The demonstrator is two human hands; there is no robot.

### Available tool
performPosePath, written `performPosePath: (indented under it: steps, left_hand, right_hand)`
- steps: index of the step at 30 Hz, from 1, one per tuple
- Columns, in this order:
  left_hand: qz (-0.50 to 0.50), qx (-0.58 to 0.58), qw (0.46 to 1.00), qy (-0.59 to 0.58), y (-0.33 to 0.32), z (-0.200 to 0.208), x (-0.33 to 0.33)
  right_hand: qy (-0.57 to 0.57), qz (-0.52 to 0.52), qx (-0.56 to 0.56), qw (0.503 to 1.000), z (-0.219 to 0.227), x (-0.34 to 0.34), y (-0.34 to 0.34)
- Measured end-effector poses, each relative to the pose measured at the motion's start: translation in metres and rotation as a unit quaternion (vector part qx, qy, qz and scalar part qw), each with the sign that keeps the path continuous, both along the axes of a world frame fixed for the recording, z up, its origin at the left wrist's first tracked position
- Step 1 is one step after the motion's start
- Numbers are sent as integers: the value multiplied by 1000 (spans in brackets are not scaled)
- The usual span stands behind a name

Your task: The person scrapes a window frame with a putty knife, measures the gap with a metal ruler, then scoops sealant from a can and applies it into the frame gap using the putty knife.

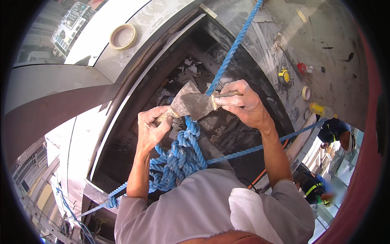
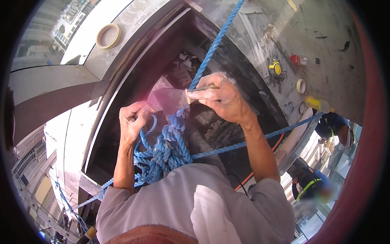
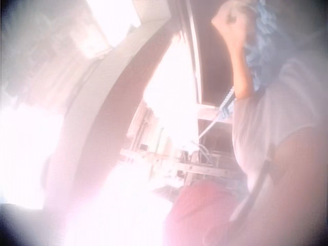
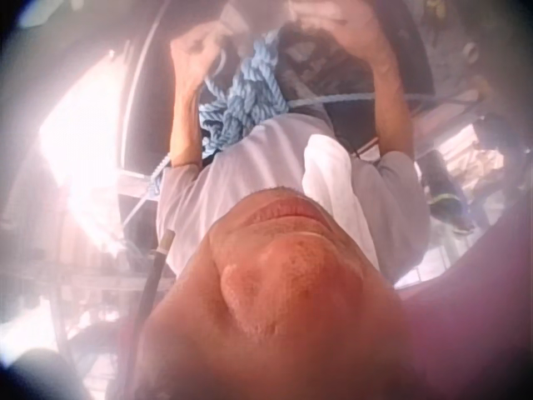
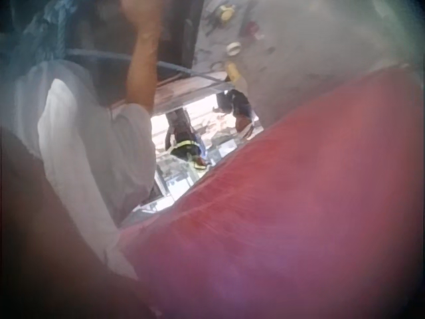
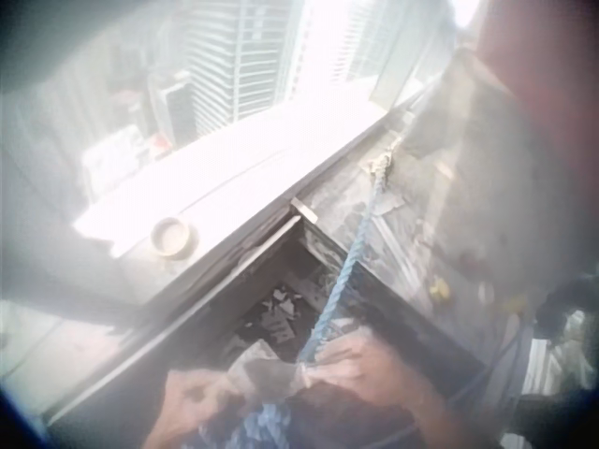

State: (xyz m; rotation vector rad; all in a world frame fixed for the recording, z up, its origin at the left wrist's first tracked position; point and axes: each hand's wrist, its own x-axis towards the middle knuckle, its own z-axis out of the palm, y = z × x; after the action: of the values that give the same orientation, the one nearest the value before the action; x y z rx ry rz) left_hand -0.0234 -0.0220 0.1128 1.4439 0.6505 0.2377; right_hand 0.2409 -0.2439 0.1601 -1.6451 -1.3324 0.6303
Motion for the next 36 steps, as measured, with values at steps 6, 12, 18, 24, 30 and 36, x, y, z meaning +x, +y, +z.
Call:
performPosePath:
  steps: [6, 12, 18, 24, 30, 36]
  left_hand:
    - [-3, 8, 999, -46, -11, -2, -8]
    - [41, -74, 995, -58, -11, -9, -23]
    - [95, -20, 995, 19, -27, -9, 7]
    - [72, -50, 996, -17, -42, -7, 21]
    - [35, 17, 999, 32, -45, -2, 8]
    - [-65, 157, 985, 12, -60, -14, -17]
  right_hand:
    - [-26, -70, 10, 997, -3, 0, -22]
    - [-114, -225, -89, 964, -16, 10, -58]
    - [337, -355, 4, 872, -19, -55, -41]
    - [390, -291, -34, 873, -4, -113, -17]
    - [338, -305, -69, 888, -1, -105, -8]
    - [365, -331, 41, 869, 19, -86, 2]
